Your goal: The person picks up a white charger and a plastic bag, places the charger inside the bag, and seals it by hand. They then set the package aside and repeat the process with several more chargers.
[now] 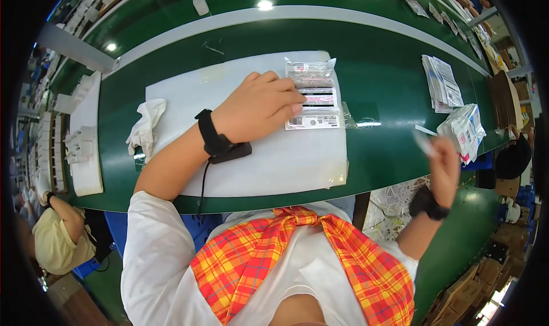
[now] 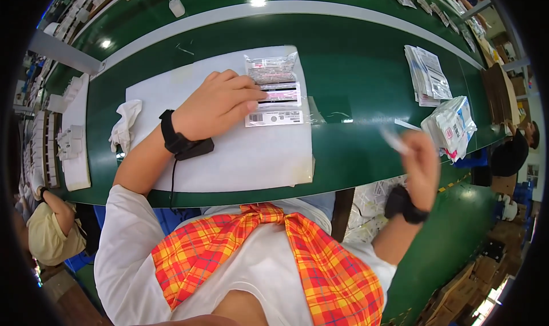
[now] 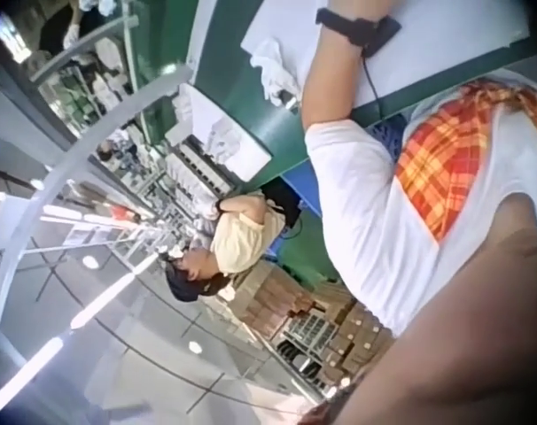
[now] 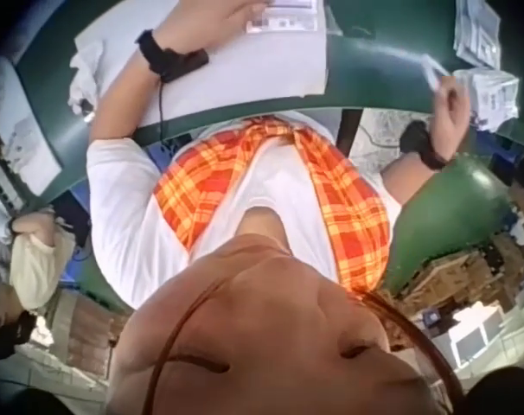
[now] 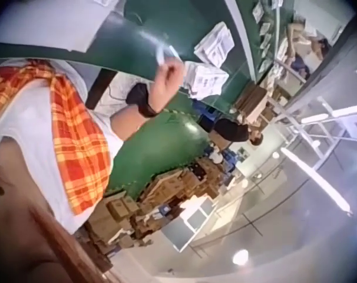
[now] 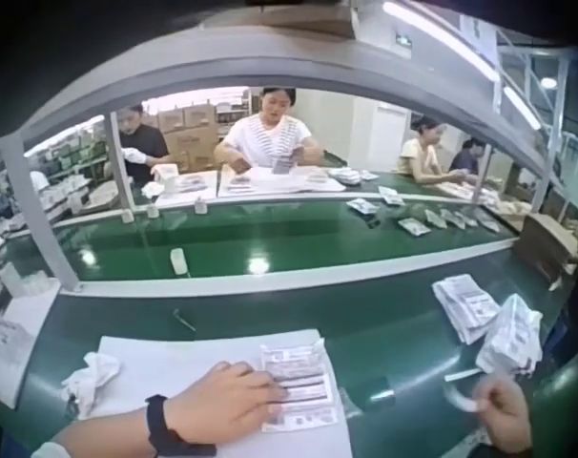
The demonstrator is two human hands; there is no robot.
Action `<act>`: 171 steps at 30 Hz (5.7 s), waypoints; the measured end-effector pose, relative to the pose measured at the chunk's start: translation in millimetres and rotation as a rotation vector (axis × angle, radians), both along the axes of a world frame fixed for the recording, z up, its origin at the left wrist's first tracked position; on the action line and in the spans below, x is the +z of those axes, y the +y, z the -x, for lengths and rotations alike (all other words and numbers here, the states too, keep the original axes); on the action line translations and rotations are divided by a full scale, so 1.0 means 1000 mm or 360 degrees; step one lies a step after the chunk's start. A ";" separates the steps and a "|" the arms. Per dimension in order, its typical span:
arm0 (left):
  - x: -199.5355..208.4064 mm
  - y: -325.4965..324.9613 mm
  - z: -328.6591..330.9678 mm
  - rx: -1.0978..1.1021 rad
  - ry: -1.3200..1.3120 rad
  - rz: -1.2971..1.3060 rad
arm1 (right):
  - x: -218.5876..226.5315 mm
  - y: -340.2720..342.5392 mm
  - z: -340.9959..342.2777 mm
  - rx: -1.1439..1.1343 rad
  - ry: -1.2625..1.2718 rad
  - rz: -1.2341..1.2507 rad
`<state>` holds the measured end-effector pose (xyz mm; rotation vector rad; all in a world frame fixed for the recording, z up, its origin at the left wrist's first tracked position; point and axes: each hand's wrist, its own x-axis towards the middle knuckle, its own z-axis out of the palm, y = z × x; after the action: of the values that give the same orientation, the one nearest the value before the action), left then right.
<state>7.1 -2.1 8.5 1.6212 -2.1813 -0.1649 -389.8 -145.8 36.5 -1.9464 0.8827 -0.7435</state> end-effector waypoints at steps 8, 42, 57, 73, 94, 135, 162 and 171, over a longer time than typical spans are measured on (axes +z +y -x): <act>0.011 -0.003 0.019 0.0165 0.0031 -0.0103 | -0.195 0.042 0.295 -0.1380 -0.0057 -0.0473; 0.009 -0.016 0.006 0.0355 0.0492 0.0262 | 0.030 -0.180 -0.302 0.0584 0.0762 0.0435; -0.009 -0.017 0.003 0.0284 0.0530 0.0069 | 0.019 -0.258 0.008 -0.0305 0.2101 0.0932; -0.005 -0.027 -0.017 0.0297 0.1328 0.0329 | 0.010 -0.016 -0.270 0.1538 0.0747 0.0875; -0.014 -0.024 0.009 0.0456 0.0409 -0.0044 | 0.041 -0.094 -0.260 0.0955 0.0421 0.0104; -0.019 -0.013 0.004 0.0489 -0.0295 0.0118 | -0.014 0.023 -0.240 0.0594 0.0502 0.0250; -0.008 -0.037 -0.028 0.0498 0.2103 0.0043 | -0.016 -0.020 -0.239 0.0326 0.0093 -0.0638; -0.020 -0.024 -0.040 -0.0058 0.0241 0.0014 | 0.002 -0.015 -0.199 0.1118 0.0578 0.1291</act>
<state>47.1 -26.3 -11.5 1.5137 -2.0943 -0.2789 -190.9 -160.4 39.0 -2.9268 -0.0064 -0.3288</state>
